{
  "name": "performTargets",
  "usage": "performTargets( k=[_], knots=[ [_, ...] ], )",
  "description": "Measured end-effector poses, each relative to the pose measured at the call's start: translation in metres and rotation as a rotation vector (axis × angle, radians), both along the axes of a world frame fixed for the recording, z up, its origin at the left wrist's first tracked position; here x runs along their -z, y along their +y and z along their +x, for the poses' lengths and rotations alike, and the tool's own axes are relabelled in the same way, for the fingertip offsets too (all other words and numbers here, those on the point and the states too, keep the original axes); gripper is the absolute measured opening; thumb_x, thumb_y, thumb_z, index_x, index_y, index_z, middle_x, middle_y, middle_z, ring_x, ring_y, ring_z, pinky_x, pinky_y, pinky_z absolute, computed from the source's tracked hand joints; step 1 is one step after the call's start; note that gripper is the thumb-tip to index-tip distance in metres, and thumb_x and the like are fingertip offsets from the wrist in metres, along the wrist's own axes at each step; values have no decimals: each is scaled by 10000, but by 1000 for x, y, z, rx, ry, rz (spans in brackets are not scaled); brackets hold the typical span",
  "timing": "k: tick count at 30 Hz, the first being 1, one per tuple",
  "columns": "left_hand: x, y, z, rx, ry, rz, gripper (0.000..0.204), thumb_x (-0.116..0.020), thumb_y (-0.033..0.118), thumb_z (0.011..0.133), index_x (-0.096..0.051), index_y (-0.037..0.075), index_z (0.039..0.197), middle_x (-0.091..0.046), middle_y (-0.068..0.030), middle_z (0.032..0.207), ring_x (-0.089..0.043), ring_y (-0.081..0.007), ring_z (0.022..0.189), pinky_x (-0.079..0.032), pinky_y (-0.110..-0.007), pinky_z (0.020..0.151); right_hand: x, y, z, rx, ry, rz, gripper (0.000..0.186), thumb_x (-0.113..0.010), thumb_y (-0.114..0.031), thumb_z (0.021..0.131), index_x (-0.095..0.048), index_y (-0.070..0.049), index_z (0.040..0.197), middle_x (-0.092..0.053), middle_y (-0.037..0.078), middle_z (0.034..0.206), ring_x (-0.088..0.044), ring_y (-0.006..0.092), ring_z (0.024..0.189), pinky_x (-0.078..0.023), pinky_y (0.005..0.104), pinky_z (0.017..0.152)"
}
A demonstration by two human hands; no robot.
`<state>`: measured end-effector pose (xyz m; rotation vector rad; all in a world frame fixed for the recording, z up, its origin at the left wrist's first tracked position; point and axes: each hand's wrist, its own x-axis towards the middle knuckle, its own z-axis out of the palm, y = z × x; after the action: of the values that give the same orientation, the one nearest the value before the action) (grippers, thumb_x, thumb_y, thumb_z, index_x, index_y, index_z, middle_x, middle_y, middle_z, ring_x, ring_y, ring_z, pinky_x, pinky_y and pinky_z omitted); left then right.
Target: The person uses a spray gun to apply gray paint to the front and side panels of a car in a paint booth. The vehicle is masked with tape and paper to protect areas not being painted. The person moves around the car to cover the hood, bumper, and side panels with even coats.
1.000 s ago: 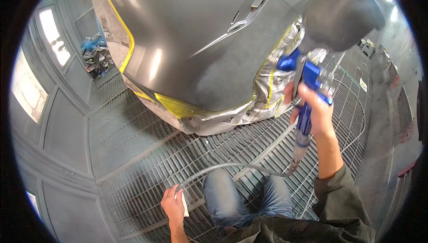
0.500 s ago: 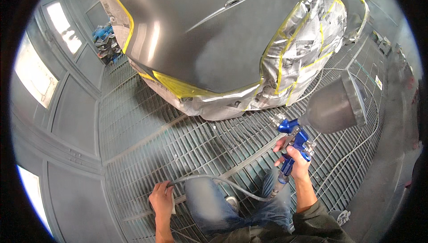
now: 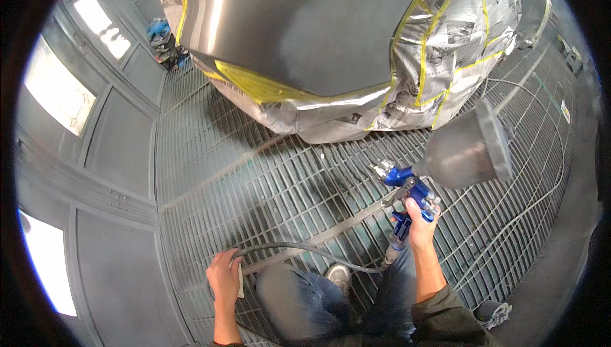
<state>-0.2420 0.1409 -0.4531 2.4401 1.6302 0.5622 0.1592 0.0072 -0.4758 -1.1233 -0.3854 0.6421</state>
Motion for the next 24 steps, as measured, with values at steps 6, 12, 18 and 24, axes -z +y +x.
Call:
performTargets(
  k=[6,12,18,24],
  knots=[
    [14,-31,7,11,-50,-64,210,-750,106,828,-724,54,1029,-710,-142,994,-683,-366,849,-548,-420,719,-12,-8,-37,271,-121,-35,486,-452,-177,1041,-404,-45,1506,-665,83,924,-642,124,714,-548,252,559],
    [5,-35,16,72,-79,-11,213,-748,89,827,-719,51,1034,-707,-144,990,-683,-368,836,-551,-418,709,-13,-27,-50,202,-327,-155,563,-365,-393,1090,-316,-72,1550,-654,86,855,-614,111,654,-513,235,521],
    [7,-37,24,81,-124,-16,212,-745,75,819,-721,41,1027,-706,-161,978,-681,-378,856,-548,-423,739,-16,-38,-39,289,-328,-182,344,-383,-276,1102,-560,18,1107,-629,68,732,-636,136,562,-505,259,490],
    [15,-36,24,75,-137,-57,216,-743,91,820,-726,47,1031,-709,-157,991,-679,-380,880,-550,-428,764,-9,-45,-24,339,-442,-115,443,-377,-427,1086,-520,-29,953,-609,78,670,-600,144,487,-467,241,421]
  ],
)
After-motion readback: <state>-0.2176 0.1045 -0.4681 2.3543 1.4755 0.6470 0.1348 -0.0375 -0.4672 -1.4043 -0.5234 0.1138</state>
